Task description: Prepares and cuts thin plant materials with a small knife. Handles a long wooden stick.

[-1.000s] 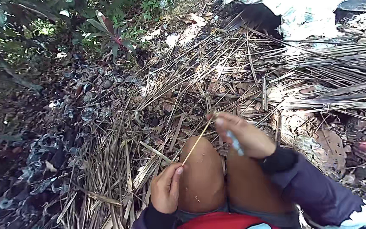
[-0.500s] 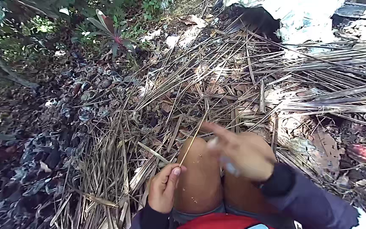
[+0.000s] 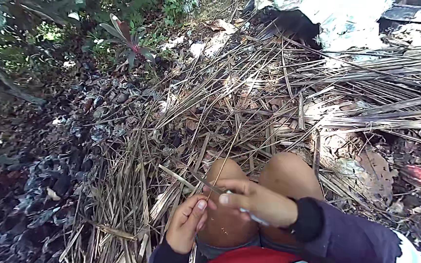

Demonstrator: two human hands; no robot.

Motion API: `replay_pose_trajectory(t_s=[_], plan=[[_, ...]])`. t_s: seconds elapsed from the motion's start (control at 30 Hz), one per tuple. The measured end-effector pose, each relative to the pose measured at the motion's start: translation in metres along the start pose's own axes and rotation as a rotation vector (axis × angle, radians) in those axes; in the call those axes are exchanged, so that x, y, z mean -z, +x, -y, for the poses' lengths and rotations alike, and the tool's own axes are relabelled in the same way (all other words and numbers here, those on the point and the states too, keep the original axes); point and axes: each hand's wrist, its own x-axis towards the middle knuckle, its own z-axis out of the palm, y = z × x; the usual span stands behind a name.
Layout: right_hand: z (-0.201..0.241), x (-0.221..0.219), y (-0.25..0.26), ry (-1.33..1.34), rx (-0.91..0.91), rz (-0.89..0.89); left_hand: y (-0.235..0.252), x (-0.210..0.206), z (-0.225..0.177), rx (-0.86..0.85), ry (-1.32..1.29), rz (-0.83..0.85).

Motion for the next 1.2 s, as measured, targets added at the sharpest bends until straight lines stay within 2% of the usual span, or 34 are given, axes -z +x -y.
replay_pose_trajectory(t_s=[0.07,0.2,0.27,0.33,0.4,0.43,0.57,0.67,0.73,0.87,0.93,1.03,1.1,1.2], plan=[[0.009,0.023,0.002,0.004,0.082,-0.091,-0.004,0.007,-0.002,0.026,-0.013,0.045],[0.032,0.083,0.0,0.089,0.369,-0.451,-0.011,0.013,0.0,0.084,-0.128,0.084],[0.028,0.062,-0.004,0.034,0.309,-0.405,-0.009,0.011,-0.001,0.105,-0.189,0.088],[0.011,0.016,-0.008,-0.044,0.132,-0.166,-0.005,0.007,-0.003,0.134,-0.259,0.122],[-0.004,-0.006,-0.003,-0.027,0.06,0.015,-0.003,0.007,-0.004,0.144,-0.325,0.172],[-0.003,-0.002,0.0,-0.019,0.078,0.004,-0.003,0.009,-0.003,0.143,-0.335,0.193],[0.022,0.052,0.01,0.096,0.264,-0.264,-0.008,0.012,-0.001,0.138,-0.326,0.193],[0.031,0.066,0.007,0.125,0.371,-0.365,-0.009,0.014,0.001,0.144,-0.392,0.205],[0.026,0.048,0.001,0.051,0.303,-0.294,-0.008,0.014,0.0,0.154,-0.429,0.218],[-0.002,-0.002,-0.001,-0.049,0.111,0.054,-0.003,0.013,-0.002,0.167,-0.509,0.301],[0.006,0.016,0.001,-0.046,0.176,-0.065,-0.004,0.016,-0.001,0.176,-0.548,0.35],[0.033,0.064,0.004,0.011,0.432,-0.364,-0.01,0.017,0.0,0.198,-0.598,0.363],[0.042,0.064,0.002,-0.036,0.474,-0.366,-0.009,0.016,0.0,0.198,-0.611,0.368],[0.04,0.04,-0.003,-0.203,0.441,-0.226,-0.006,0.013,-0.003,0.192,-0.592,0.393]])
